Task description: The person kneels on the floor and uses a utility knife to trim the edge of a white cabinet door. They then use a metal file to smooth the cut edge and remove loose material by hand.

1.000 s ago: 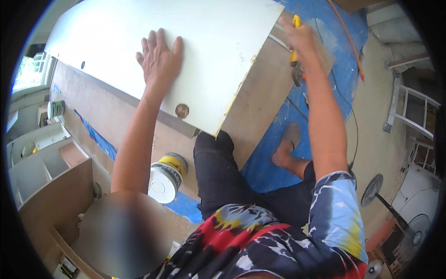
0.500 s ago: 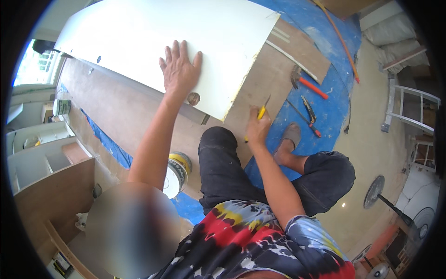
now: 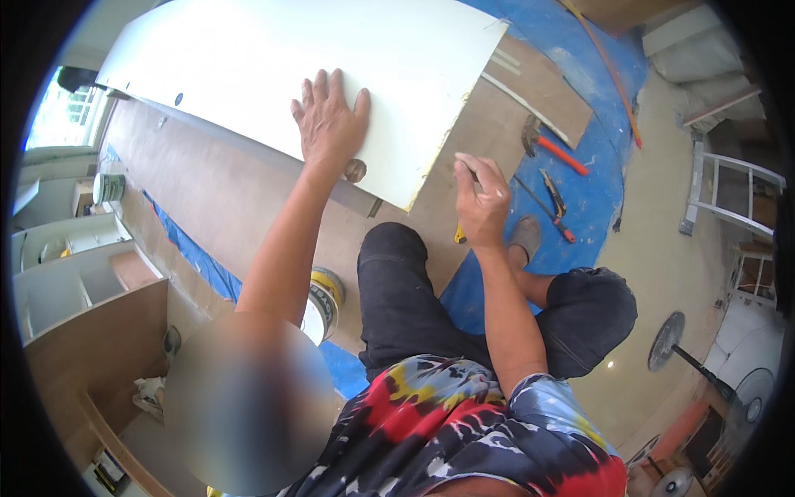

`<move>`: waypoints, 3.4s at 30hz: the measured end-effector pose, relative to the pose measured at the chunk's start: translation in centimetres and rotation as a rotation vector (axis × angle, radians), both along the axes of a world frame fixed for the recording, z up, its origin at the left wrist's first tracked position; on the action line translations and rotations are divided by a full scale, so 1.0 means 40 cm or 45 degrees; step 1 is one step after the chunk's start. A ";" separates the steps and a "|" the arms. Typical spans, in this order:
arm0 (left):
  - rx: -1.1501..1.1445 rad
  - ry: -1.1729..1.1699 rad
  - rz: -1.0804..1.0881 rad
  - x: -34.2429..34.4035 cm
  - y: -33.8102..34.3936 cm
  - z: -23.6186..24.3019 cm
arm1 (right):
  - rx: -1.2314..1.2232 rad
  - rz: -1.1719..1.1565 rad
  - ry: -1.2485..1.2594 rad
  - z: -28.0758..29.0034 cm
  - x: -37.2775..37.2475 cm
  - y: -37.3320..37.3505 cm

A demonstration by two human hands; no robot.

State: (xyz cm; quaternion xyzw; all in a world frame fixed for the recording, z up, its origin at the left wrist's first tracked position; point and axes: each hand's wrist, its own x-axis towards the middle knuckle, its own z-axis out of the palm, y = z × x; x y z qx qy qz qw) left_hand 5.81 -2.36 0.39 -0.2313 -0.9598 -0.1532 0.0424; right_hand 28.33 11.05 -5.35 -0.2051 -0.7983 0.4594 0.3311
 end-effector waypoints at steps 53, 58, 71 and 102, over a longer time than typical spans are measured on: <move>-0.005 -0.070 0.028 0.011 0.003 0.011 | 0.349 0.490 -0.321 0.150 -0.120 0.129; 0.004 -0.088 0.041 0.009 0.001 0.023 | 0.559 0.696 -0.346 0.158 -0.158 0.184; 0.040 -0.022 0.046 0.011 -0.005 0.019 | 0.305 0.680 -0.460 0.149 -0.073 -0.034; -0.060 -0.014 0.015 0.006 0.003 0.010 | -0.128 -0.546 -0.038 0.072 -0.224 0.039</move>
